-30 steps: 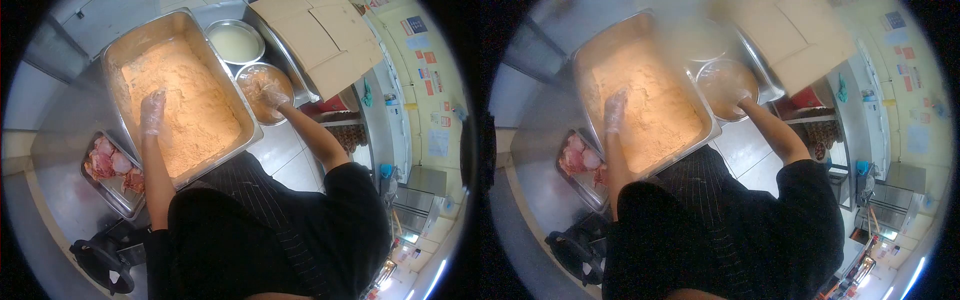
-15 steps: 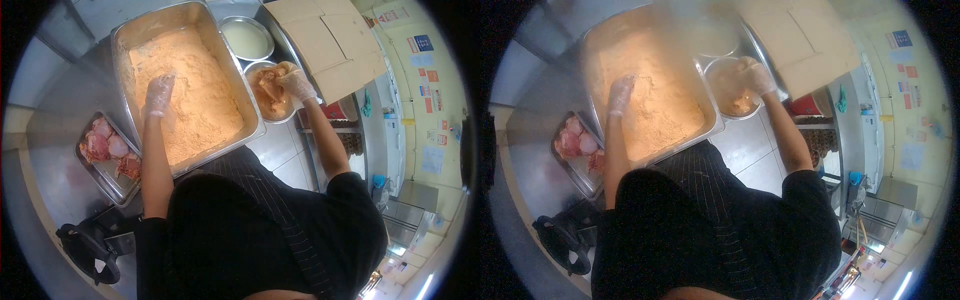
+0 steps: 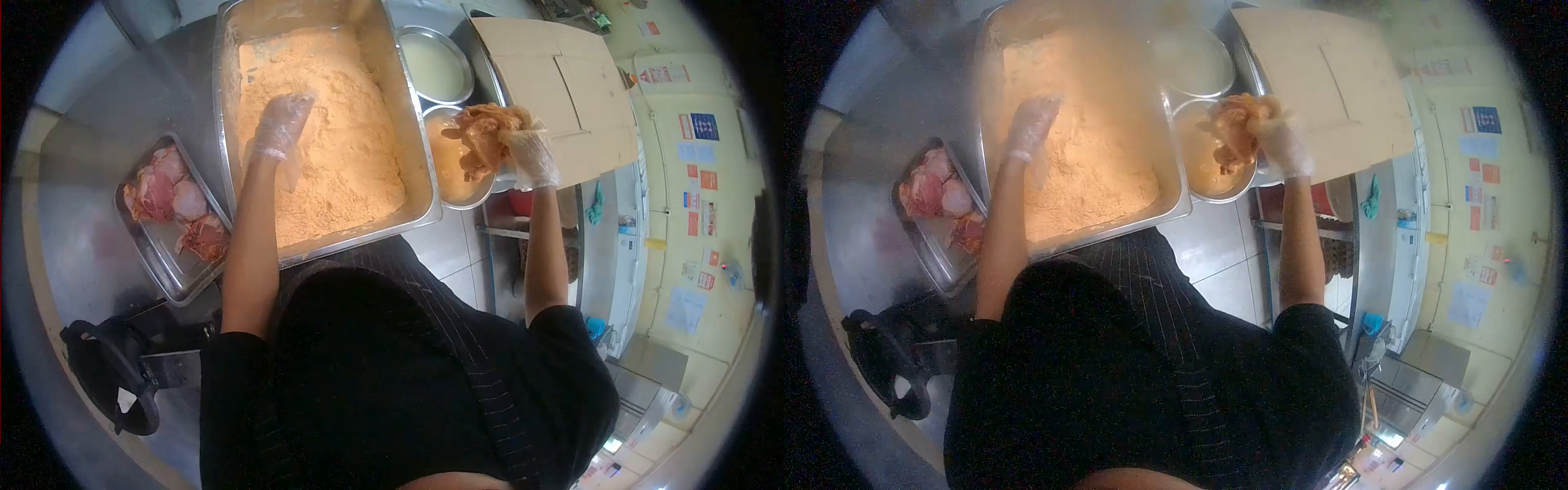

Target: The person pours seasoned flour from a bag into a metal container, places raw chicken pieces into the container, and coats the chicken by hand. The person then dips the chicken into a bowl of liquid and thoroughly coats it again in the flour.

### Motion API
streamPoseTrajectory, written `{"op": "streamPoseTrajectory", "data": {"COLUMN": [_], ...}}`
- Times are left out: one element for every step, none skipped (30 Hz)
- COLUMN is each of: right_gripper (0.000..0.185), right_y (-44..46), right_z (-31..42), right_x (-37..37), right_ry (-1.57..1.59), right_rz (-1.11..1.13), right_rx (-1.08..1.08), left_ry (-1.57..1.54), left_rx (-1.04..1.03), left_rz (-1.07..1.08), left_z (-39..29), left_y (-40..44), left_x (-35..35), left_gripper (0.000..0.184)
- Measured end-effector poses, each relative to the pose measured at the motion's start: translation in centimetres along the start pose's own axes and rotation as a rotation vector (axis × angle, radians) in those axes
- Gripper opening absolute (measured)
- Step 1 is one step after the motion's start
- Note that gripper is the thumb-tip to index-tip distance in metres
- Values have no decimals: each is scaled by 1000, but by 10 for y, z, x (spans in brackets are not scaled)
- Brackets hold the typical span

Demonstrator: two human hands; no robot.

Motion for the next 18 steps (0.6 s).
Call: {"op": "streamPoseTrajectory", "data": {"right_gripper": [27,27,26,24,24,25,28,28,28,28,28,29,30,29,29,25,21,21], "right_y": [0,1,1,1,3,1,0,2,5,4,3,-1,-5,-7,-7,-7,-7,-9], "right_z": [-4,-15,-27,-27,-29,-22,-17,-24,-35,-31,-28,-13,-5,-7,-7,-7,-6,-1], "right_x": [1,0,0,0,2,4,5,5,8,5,3,7,7,7,8,10,12,15], "right_ry": [3,4,-165,-330,-320,-382,-441,-424,-364,-306,-291,-51,186,189,196,221,245,206], "right_rz": [6,8,-55,-119,-113,-124,-135,-129,-118,-109,-105,-70,-32,-61,-56,-68,-80,-54], "right_rx": [2,7,92,179,189,165,144,159,196,231,243,152,56,20,24,40,56,32], "left_ry": [1,12,24,30,45,65,83,1,-84,-68,15,96,107,181,252,323,393,462], "left_rx": [2,-4,-10,-7,-62,-115,-107,25,154,158,105,54,58,25,-8,-41,-75,-109], "left_rz": [-7,-12,-16,-22,4,27,14,-1,-20,-32,4,43,36,50,66,83,101,119], "left_z": [2,3,5,2,-2,-8,-20,-30,-37,-31,-26,-23,-25,-28,-32,-35,-38,-37], "left_y": [1,2,2,2,1,0,-4,-10,-13,-12,-11,-11,-11,-12,-13,-14,-14,-15], "left_x": [-1,-3,-4,-2,-1,1,7,9,13,11,7,5,7,7,6,4,4,3], "left_gripper": [45,45,45,45,44,44,44,43,42,42,40,39,39,37,35,33,31,30]}}
Point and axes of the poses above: each hand's wrist, its own y-axis towards the middle knuckle, its own x-axis out of the back of the hand, z = x × y, the point moved 3 cm from there along y, towards the middle knuckle, and after that the axes turned 11 degrees about -y, right-handed, at the moved point
